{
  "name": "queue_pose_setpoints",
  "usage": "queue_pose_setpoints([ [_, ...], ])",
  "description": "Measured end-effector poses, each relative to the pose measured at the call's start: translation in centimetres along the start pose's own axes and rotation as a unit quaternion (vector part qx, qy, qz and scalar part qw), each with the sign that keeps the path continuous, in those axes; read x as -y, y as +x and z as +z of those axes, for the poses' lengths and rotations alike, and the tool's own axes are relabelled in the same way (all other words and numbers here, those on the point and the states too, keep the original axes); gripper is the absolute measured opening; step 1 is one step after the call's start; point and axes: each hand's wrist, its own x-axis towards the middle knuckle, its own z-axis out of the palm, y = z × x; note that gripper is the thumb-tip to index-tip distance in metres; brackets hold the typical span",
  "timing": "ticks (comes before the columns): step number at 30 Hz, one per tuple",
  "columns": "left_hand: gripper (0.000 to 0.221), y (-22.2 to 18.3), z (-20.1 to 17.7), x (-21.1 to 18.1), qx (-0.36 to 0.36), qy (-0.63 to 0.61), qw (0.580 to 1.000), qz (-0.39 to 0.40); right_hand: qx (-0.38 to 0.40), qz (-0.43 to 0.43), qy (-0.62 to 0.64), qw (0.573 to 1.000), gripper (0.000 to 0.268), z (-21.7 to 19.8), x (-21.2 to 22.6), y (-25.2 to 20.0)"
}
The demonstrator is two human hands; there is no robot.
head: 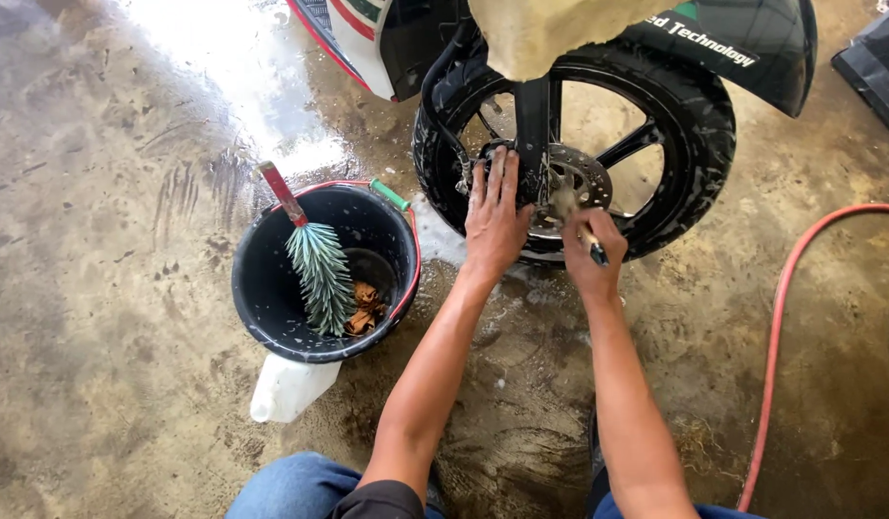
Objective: The person scrubs the front wheel and brake disc of a motorcycle using a small brush and soapy water. They dip the brush into a bucket to reload soap and continue scrubbing the wheel spokes and brake components.
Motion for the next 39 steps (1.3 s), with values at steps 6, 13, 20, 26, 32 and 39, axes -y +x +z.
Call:
queue_pose_setpoints([
  [6, 0.104, 0.0, -0.1, -0.4, -0.018, 0.017, 1.0, 0.012, -0.05, -0.078, 0.016, 0.996, 0.019, 2.4, -2.9, 2.3],
  [13, 0.102, 0.1, 0.0, -0.1, -0.013, 0.025, 1.0, 0.012, 0.037, -0.066, -0.004, 0.997, 0.012, 0.5, -5.4, -1.9],
  [20, 0.103, -0.4, 0.1, 0.2, -0.017, 0.049, 0.999, 0.016, 0.034, -0.131, -0.141, 0.981, 0.01, -0.3, -2.2, 3.3],
  [26, 0.1, -0.6, 0.7, 0.2, -0.03, 0.054, 0.998, 0.015, 0.092, -0.102, -0.084, 0.987, 0.008, -0.8, -5.0, 0.5],
  [32, 0.101, -0.3, 0.3, 0.6, -0.019, 0.048, 0.998, 0.02, 0.061, -0.079, -0.043, 0.994, 0.021, 0.3, -1.6, 1.5],
  [39, 0.101, -0.5, 0.0, 0.7, -0.023, 0.052, 0.998, 0.028, 0.041, -0.099, 0.036, 0.994, 0.008, 0.3, -1.0, 1.8],
])
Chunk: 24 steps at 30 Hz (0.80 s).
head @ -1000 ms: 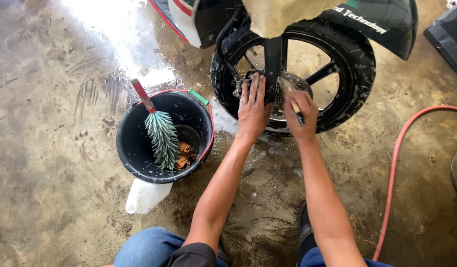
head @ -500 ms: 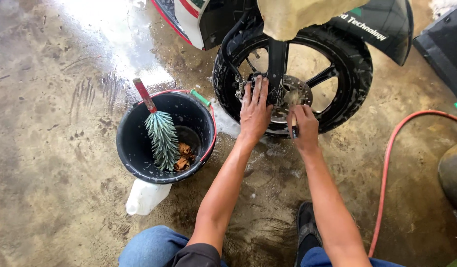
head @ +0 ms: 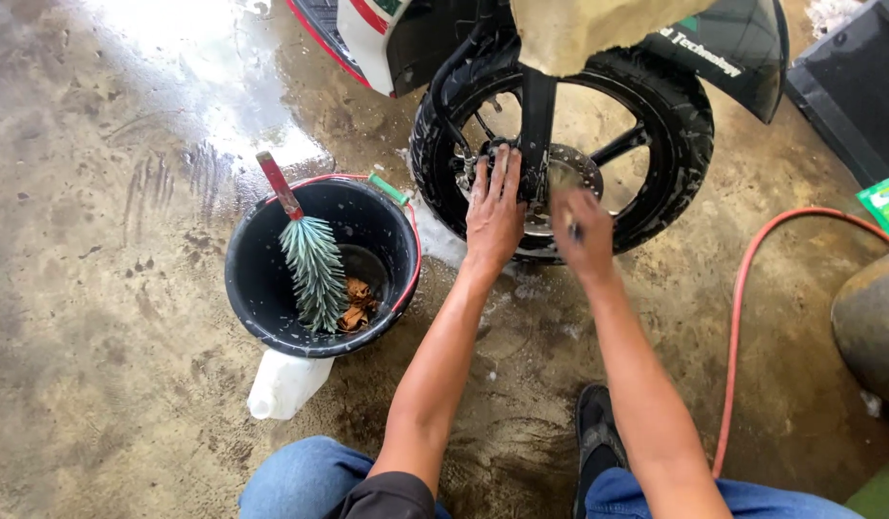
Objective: The person scrubs the front wheel and brake disc of a motorcycle using a small brush and soapy water. They dip the brush into a bucket to reload soap and continue scrubbing the wheel spokes and brake components.
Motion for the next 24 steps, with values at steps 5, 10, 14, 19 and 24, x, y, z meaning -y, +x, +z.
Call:
queue_pose_setpoints([
  [5, 0.104, 0.2, -0.9, 0.1, 0.021, 0.011, 1.0, 0.012, 0.049, 0.025, -0.103, 0.993, 0.005, -1.4, 0.5, -1.7],
  [10, 0.095, -0.9, -1.3, 0.2, 0.037, -0.004, 0.999, 0.021, 0.099, 0.019, -0.119, 0.988, 0.007, 0.7, 0.6, -4.8],
  [14, 0.086, -1.9, 0.5, 0.7, 0.034, 0.018, 0.999, 0.036, 0.082, 0.026, -0.057, 0.995, 0.01, 0.9, -3.4, -6.8],
  [19, 0.083, -2.4, 2.1, 1.3, 0.024, 0.034, 0.998, 0.052, -0.028, 0.045, -0.098, 0.994, 0.008, 0.1, -1.9, -5.7],
  [24, 0.077, -2.9, 3.3, 1.5, 0.02, 0.047, 0.997, 0.052, 0.078, 0.056, -0.074, 0.993, 0.007, 0.4, -1.9, -6.2],
])
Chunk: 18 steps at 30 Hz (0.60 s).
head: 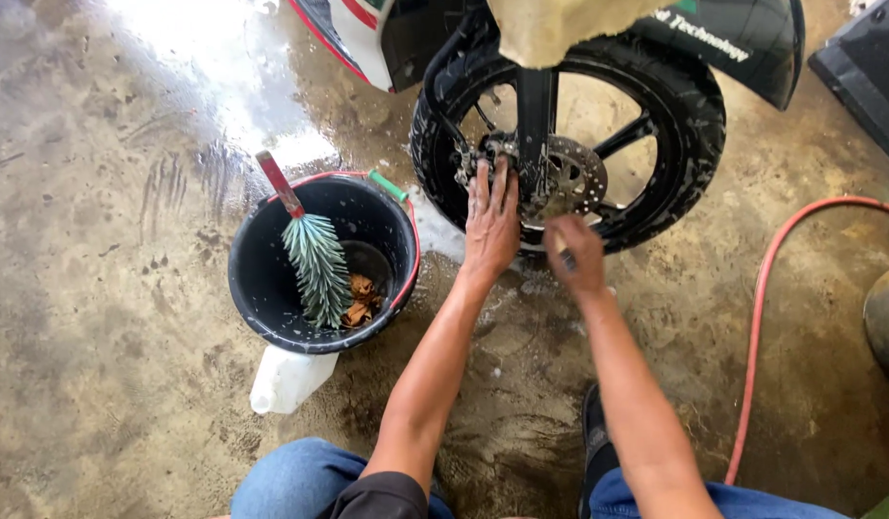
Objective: The person scrubs the front wheel and brake disc of a motorcycle using a small brush and soapy water. They dip the brush into a bucket to reload soap and continue scrubbing the wheel spokes and brake components.
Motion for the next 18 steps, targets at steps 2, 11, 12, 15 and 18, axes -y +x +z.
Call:
queue_pose_setpoints([
  [2, 0.08, 0.1, 0.8, 0.1, -0.001, 0.023, 1.0, 0.0, 0.001, -0.039, 0.084, 0.996, 0.014, -1.6, -0.5, 1.4],
  [11, 0.074, -0.3, -2.0, -1.5, 0.006, 0.039, 0.999, -0.017, -0.082, 0.029, 0.053, 0.995, 0.004, -0.5, 3.8, 1.0],
  [12, 0.074, 0.0, -1.3, -1.0, 0.004, 0.043, 0.999, -0.02, -0.081, 0.027, 0.057, 0.995, 0.004, 0.4, 1.3, 1.9],
  [15, 0.075, -0.3, 0.1, -0.9, -0.007, 0.049, 0.999, -0.008, -0.146, -0.051, 0.054, 0.987, 0.007, -0.1, -0.1, 4.0],
  [18, 0.077, -0.1, -0.5, -1.3, -0.019, 0.03, 0.999, -0.009, -0.161, -0.054, -0.001, 0.985, 0.006, -2.5, 4.7, 5.8],
])
